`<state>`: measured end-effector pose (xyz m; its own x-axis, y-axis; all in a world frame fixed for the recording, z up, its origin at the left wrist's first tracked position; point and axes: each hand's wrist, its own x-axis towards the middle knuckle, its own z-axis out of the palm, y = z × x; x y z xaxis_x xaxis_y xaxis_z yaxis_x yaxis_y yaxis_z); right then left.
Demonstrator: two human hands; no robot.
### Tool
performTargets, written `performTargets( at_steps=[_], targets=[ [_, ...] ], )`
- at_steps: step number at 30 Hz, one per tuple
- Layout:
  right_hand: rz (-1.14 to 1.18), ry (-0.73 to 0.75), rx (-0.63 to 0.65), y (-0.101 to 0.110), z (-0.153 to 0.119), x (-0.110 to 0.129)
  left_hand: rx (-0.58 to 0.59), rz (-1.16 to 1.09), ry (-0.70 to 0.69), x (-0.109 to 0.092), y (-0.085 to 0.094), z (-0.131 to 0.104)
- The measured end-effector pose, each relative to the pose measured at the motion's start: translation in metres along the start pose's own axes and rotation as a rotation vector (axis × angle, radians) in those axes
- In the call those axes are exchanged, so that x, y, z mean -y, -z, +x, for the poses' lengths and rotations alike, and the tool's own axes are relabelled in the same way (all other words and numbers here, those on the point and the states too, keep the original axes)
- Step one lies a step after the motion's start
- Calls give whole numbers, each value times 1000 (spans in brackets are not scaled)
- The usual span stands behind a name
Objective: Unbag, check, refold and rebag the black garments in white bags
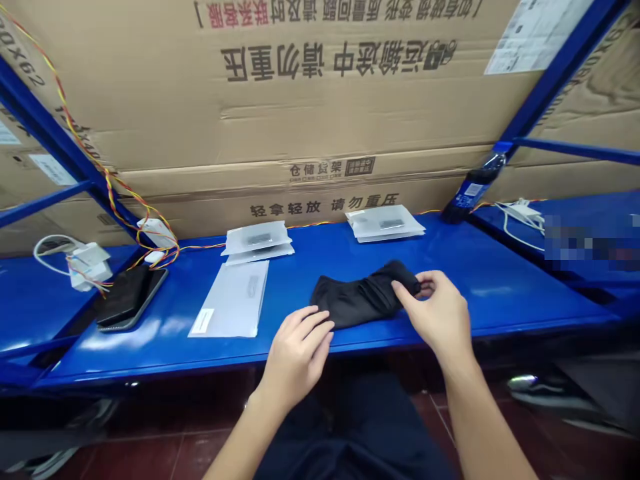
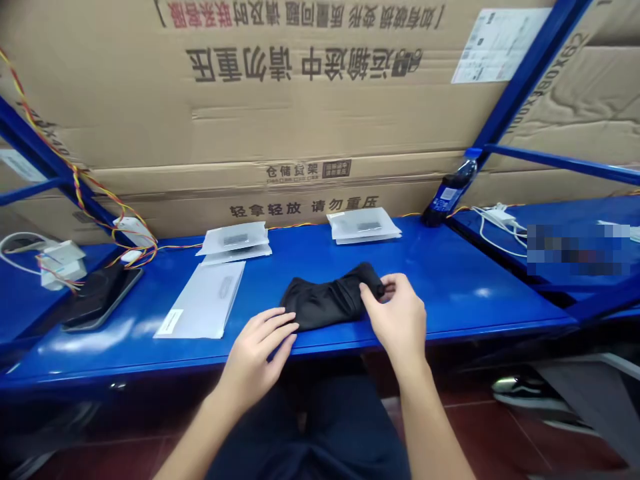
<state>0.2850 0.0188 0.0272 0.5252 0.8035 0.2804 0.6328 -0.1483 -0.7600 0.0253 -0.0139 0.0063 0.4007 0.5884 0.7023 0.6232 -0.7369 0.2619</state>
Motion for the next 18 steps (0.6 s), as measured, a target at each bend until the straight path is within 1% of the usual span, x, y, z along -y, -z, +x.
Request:
performTargets(
  at_steps=[2,3,4,5,7,9,10,11,13,14,15,16,18],
  targets=[
    [41,132,-139,-3,-8,15,9,-18,14,-2,-3,2],
    [47,229,-181,-7,-16,23,11,-25,22,-3,-5,2],
    [41,336,-192,-14,-27,30,11,-30,29,-4,-6,2],
    [27,444,-180,-21,-39,35,5,-33,36,-4,-7,1],
    [-21,636,-46,-36,-62,39,-37,-25,62,-3,-5,-2],
    [-26,777,107,-47,-77,37,-115,12,105,1,2,-5],
    [-8,823,152,-49,-80,34,-162,47,131,5,8,-6],
    [20,851,165,-50,-80,31,-203,99,165,11,14,-5],
    [68,864,117,-46,-74,25,-231,244,263,27,28,-1],
    [75,871,87,-44,-69,22,-208,329,331,36,35,2],
    [64,886,75,-42,-64,21,-159,414,409,45,40,6],
    [30,902,90,-41,-59,20,-89,487,480,54,45,9],
    [-70,939,188,-41,-53,19,84,587,573,67,51,15]
  ],
)
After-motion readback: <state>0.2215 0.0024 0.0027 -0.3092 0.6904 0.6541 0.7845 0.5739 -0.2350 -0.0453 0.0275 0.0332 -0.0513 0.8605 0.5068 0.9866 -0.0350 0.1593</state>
